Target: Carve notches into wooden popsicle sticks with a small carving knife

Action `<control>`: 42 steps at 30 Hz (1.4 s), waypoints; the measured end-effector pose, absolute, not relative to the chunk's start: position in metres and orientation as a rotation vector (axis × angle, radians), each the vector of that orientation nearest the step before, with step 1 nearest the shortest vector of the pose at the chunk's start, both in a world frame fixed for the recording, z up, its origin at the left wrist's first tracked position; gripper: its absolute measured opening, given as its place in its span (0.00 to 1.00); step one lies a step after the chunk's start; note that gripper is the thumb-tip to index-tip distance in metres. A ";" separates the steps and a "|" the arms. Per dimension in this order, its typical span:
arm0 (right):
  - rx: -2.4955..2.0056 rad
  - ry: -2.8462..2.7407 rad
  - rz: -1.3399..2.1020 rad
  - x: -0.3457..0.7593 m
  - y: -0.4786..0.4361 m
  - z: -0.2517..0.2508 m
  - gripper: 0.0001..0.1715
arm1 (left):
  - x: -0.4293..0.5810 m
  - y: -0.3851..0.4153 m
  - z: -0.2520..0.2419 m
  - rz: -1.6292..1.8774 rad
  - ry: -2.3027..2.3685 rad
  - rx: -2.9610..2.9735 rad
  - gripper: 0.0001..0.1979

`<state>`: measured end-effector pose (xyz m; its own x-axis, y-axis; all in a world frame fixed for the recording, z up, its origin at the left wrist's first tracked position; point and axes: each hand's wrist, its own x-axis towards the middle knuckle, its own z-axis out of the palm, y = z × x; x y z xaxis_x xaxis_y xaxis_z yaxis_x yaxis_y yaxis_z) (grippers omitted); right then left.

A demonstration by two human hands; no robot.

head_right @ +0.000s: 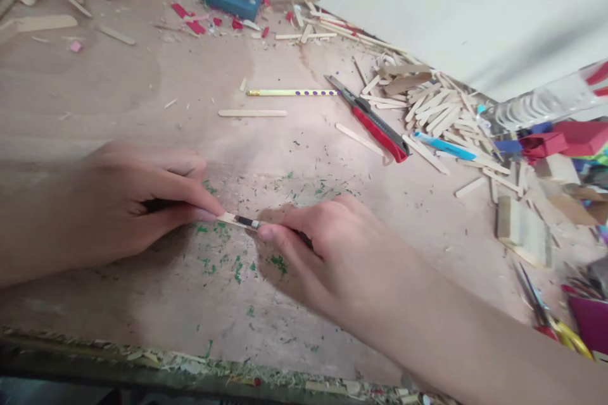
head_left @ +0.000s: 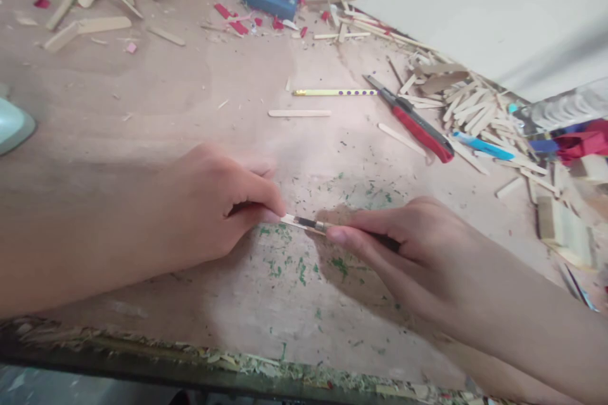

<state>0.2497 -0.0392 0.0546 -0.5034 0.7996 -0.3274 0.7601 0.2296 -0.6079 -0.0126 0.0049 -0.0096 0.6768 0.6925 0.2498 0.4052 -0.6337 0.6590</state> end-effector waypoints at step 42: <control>-1.611 -2.471 0.918 0.251 -0.049 0.045 0.29 | -0.010 0.005 -0.013 0.708 0.835 2.270 0.14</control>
